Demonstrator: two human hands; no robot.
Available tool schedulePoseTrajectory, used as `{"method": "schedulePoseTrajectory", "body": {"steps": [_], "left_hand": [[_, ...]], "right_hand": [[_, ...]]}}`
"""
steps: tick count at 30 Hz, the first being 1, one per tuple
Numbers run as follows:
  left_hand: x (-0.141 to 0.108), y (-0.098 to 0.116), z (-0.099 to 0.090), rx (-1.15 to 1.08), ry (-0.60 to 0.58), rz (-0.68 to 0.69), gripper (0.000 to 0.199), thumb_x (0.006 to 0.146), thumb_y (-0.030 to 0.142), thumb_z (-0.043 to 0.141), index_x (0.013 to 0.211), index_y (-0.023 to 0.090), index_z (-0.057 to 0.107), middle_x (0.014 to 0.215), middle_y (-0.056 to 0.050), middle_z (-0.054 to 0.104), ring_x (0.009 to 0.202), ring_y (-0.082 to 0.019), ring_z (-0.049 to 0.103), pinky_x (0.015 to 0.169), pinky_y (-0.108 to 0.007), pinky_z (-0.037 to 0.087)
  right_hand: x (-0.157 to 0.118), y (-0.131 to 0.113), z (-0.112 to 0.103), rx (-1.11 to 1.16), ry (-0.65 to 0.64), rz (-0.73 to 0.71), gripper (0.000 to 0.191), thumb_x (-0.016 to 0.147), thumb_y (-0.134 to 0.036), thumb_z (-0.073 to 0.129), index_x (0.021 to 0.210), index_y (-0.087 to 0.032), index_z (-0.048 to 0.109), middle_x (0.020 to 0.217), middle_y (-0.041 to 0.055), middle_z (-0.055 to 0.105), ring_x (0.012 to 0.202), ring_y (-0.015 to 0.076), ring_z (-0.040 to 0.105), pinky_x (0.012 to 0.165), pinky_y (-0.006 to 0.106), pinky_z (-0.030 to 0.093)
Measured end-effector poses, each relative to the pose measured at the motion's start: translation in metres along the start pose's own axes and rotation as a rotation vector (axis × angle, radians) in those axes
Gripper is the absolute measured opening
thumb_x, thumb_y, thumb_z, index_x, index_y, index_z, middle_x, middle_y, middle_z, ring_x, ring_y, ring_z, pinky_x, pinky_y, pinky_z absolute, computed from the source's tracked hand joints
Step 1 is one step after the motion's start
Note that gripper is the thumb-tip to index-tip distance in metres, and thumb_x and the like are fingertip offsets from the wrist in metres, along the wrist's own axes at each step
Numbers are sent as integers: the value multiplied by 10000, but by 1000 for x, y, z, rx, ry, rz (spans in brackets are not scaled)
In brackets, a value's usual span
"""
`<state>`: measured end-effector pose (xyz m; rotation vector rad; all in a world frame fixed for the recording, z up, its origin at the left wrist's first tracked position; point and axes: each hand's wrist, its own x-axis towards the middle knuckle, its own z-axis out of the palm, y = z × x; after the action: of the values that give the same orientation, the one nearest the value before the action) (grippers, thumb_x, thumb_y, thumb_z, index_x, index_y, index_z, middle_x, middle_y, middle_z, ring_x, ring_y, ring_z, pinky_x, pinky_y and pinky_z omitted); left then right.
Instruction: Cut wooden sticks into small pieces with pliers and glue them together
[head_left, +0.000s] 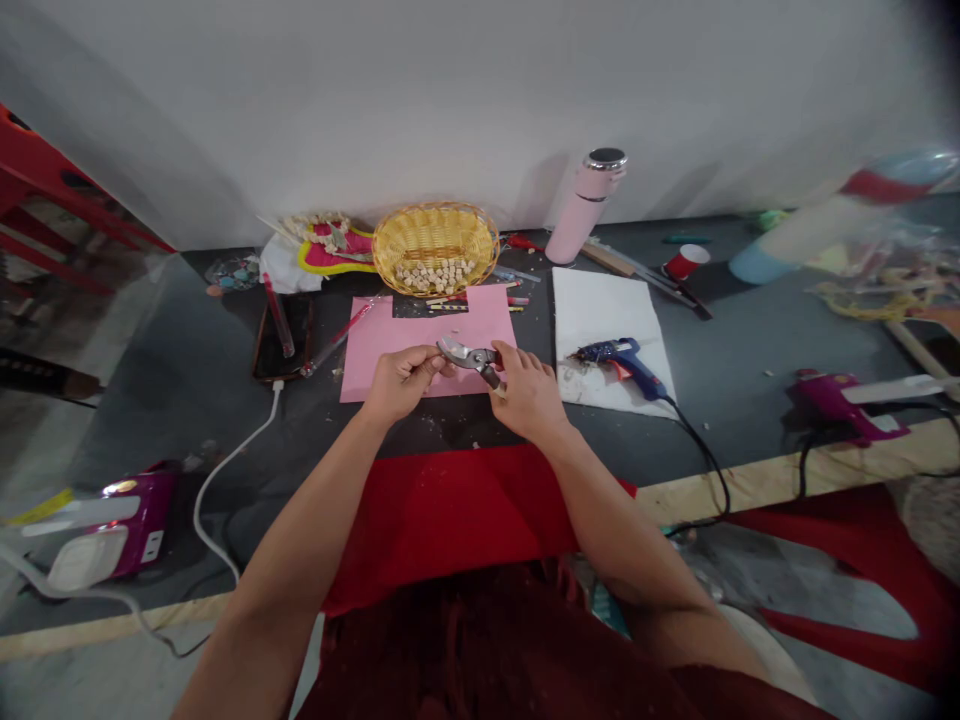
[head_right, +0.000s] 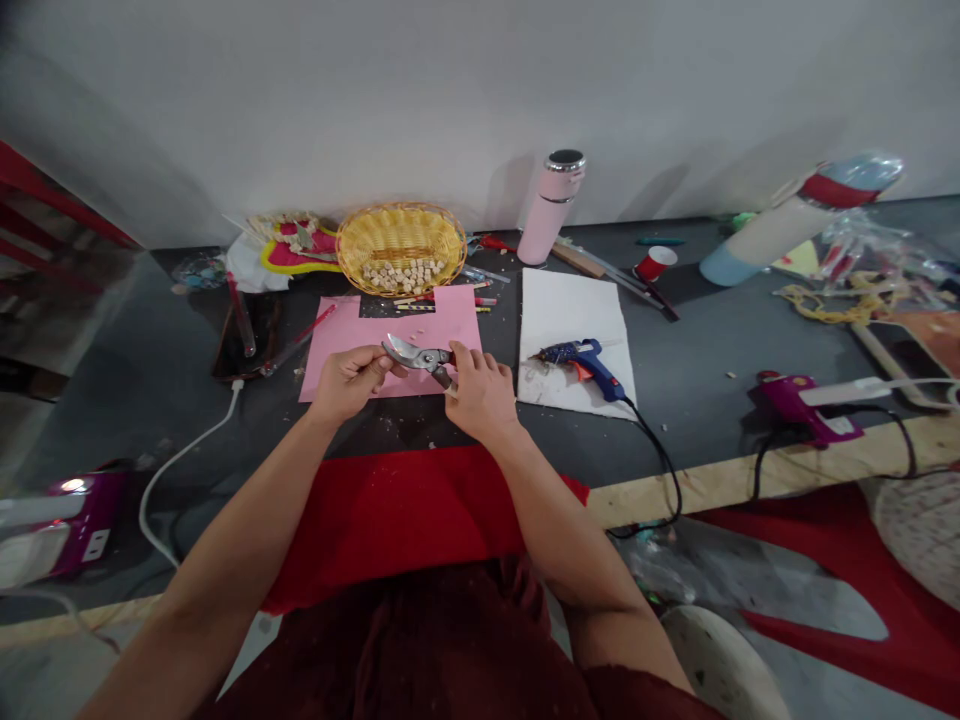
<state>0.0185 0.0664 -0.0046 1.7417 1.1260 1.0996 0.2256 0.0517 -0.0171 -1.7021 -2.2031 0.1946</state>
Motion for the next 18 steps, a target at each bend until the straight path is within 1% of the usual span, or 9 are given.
{"method": "schedulePoseTrajectory", "body": {"steps": [4,7,12,14,18], "left_hand": [[0,-1,-6,-81,-130,-63,350,870,435,536,792,148,720,662,-47,688,497,-88,503,496,-208,388],[0,0,-8,-133,-148,-97,363,851,468,559,806,140,708,647,-53,686,523,-98,528,509,-209,396],[1,1,-4,-140,-87,-98,377,831,484,581,745,129,675,621,-55,679,574,-119,577,560,-223,440],[1,1,-1,-127,-53,-73,352,817,464,606,716,132,662,618,-47,673,586,-123,587,572,-226,448],[-1,1,4,-82,8,-15,286,823,404,613,749,137,682,663,-48,691,633,-133,617,630,-239,473]], "right_hand": [[0,1,-3,-17,0,-38,582,781,-192,512,1345,-176,367,1140,123,595,1056,292,507,883,436,396],[0,0,-2,10,-18,-74,547,777,-176,507,1313,-150,402,1107,128,603,1017,272,520,884,400,408],[-3,-6,-2,-39,-44,-37,429,784,-151,487,1213,-156,484,1039,125,644,916,262,582,811,357,436],[-3,-7,-3,-61,-58,-19,415,784,-157,486,1200,-163,491,1028,121,654,901,263,599,777,351,442],[-3,-6,-7,-39,-88,-9,397,795,-179,491,1192,-168,491,1022,109,667,886,246,618,742,331,445]]}}
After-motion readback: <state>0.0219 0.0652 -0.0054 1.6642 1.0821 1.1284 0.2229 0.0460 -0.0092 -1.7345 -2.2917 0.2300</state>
